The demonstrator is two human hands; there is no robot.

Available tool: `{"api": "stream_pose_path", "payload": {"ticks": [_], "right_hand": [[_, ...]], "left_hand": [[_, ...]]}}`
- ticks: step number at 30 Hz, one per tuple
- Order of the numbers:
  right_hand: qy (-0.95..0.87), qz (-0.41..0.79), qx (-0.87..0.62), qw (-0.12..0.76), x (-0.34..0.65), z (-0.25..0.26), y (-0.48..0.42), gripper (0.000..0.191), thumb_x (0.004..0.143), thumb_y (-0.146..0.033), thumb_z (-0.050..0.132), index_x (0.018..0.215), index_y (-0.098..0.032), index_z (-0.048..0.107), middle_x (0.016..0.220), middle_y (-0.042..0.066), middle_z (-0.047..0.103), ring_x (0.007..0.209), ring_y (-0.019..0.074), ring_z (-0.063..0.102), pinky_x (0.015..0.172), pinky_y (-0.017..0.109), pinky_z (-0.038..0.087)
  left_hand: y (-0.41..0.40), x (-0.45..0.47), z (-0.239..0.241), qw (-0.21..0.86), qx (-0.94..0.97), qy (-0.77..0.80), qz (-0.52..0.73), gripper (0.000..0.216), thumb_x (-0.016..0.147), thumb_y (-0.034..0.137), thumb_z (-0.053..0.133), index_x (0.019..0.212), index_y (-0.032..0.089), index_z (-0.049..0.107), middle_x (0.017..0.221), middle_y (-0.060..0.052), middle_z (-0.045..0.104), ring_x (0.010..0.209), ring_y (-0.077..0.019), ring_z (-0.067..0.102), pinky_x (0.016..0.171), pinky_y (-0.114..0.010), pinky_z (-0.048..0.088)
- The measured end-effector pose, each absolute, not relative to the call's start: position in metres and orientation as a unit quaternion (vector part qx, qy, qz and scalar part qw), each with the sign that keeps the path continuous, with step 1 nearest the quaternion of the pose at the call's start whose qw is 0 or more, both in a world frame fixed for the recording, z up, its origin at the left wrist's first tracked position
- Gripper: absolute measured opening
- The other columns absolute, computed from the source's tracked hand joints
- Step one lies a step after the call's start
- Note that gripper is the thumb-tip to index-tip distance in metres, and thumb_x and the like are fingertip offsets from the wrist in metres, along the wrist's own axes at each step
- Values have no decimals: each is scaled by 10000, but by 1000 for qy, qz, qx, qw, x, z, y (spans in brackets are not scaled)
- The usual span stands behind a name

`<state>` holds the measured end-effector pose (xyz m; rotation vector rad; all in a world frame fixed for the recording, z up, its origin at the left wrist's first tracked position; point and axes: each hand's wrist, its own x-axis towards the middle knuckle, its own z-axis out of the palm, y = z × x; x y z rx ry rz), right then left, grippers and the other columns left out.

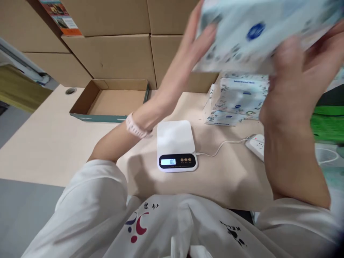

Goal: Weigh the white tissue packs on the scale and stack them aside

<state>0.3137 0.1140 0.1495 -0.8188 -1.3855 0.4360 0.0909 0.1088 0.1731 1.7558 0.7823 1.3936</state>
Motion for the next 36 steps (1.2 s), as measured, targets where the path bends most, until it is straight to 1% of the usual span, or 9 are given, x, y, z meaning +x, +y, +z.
{"api": "stream_pose_path", "payload": {"ticks": [4,8,12,15,19,24,28,32,36], "right_hand": [[-664,270,-334,613,268,100,56,573,749,-534,854,1072,-273,458,1272,33,595,1273,219,636,1128,475,559],[-664,361,-374,537,254,39,21,501,748,-404,872,1074,-284,511,1534,78,561,1430,256,585,1148,505,569],[-670,397,-390,491,255,3,12,464,774,-373,863,1078,-286,523,1597,85,535,1497,248,546,1190,496,541],[-657,419,-401,481,257,-9,14,460,783,-388,859,1078,-284,522,1609,92,523,1524,250,523,1212,504,518],[-655,415,-405,485,263,-20,15,490,788,-420,856,1139,-286,542,1606,99,527,1529,262,518,1243,538,479],[-681,218,-408,567,282,-35,6,496,952,-509,621,1405,-317,557,1535,105,590,1493,295,539,1262,607,417],[-606,132,-441,649,289,-42,5,516,998,-613,414,1357,-285,589,1399,132,656,1335,314,644,1166,605,495],[-561,147,-462,671,289,-41,9,566,966,-665,396,1299,-255,597,1349,135,675,1265,306,682,1136,594,515],[-547,170,-450,685,288,-39,10,544,955,-645,413,1291,-258,596,1330,117,686,1039,261,737,1018,547,572]], "left_hand": [[24,24,112,393,672,302,551,593,992,497,587,1567,474,440,1698,119,393,1680,-308,265,1374,-492,262],[-23,-8,44,453,607,360,545,602,959,550,664,1522,495,458,1700,59,411,1655,-297,320,1376,-509,329],[-37,-12,9,502,574,388,517,552,987,496,647,1499,469,441,1689,24,424,1601,-283,395,1357,-545,353],[-38,-9,2,515,575,384,507,557,1001,481,636,1511,459,412,1733,22,363,1629,-277,345,1377,-547,303],[-32,-7,-1,510,572,386,514,559,1012,491,629,1519,430,405,1749,3,346,1662,-264,294,1394,-525,259],[-22,-13,-9,423,519,450,591,621,1005,657,550,1552,401,407,1796,-4,257,1714,-253,153,1416,-461,170],[-20,-22,-9,415,506,453,606,662,979,748,510,1541,403,451,1796,-7,279,1710,-268,178,1403,-490,194],[-24,-23,-7,432,504,450,597,683,973,775,478,1561,427,475,1804,36,272,1715,-265,150,1407,-479,187],[-29,-19,-2,461,513,431,581,721,982,809,372,1595,443,474,1815,91,218,1723,-249,64,1418,-479,146]]}}
